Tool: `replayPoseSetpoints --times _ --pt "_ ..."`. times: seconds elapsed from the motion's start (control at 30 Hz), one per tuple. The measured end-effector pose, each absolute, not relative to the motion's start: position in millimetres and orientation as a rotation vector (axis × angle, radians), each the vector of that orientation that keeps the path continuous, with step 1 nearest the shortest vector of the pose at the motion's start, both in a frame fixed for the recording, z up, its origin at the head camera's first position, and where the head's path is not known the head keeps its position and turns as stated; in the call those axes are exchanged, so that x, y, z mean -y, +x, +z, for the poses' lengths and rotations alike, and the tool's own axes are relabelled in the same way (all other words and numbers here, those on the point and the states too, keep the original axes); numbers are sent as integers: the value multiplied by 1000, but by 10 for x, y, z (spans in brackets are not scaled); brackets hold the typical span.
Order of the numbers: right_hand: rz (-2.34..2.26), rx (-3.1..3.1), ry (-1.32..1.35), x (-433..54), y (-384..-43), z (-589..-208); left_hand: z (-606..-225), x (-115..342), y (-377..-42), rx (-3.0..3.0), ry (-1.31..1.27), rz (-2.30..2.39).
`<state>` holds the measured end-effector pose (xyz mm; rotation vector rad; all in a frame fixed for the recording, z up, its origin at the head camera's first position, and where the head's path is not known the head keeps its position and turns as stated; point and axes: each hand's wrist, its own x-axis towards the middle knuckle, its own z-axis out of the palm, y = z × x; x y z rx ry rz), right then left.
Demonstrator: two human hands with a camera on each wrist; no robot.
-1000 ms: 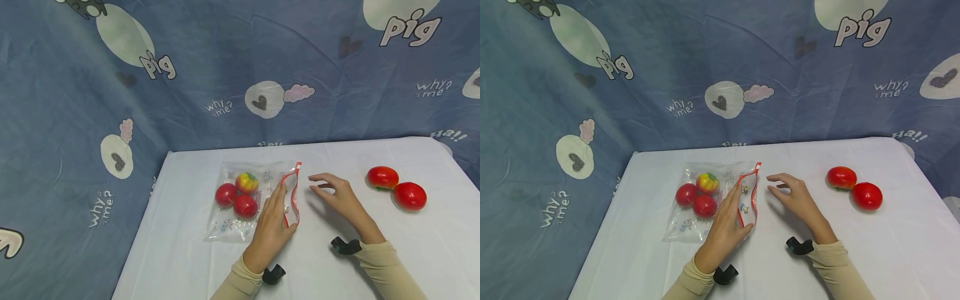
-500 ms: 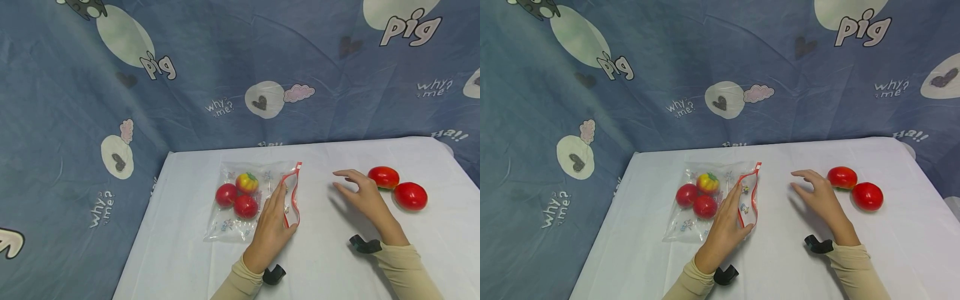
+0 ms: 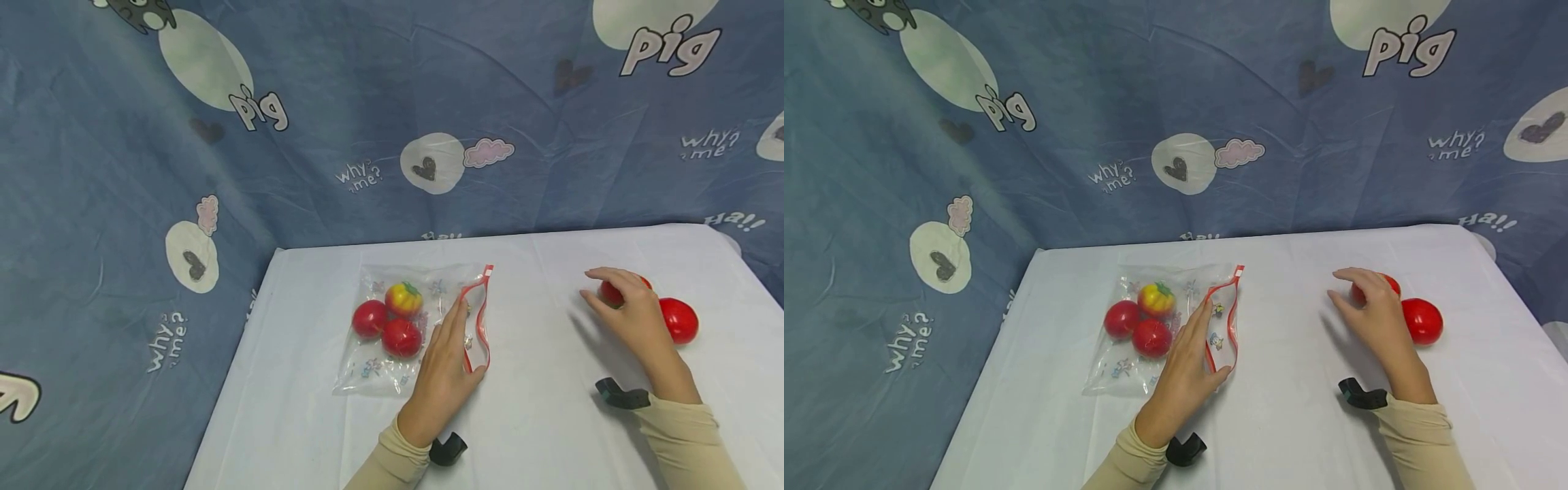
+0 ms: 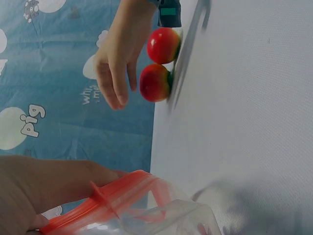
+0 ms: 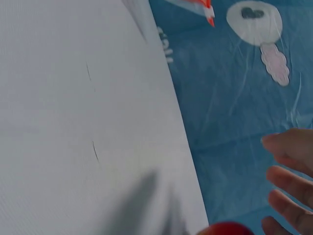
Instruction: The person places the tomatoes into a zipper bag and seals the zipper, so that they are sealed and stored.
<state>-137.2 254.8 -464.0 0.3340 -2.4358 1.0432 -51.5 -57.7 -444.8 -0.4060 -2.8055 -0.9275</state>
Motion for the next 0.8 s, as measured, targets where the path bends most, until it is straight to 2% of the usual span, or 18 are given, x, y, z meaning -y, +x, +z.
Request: replayPoseSetpoints --times 0.8 --pt "816 2742 -15 -2932 -1335 -4639 -4448 571 -505 2815 -413 -932"
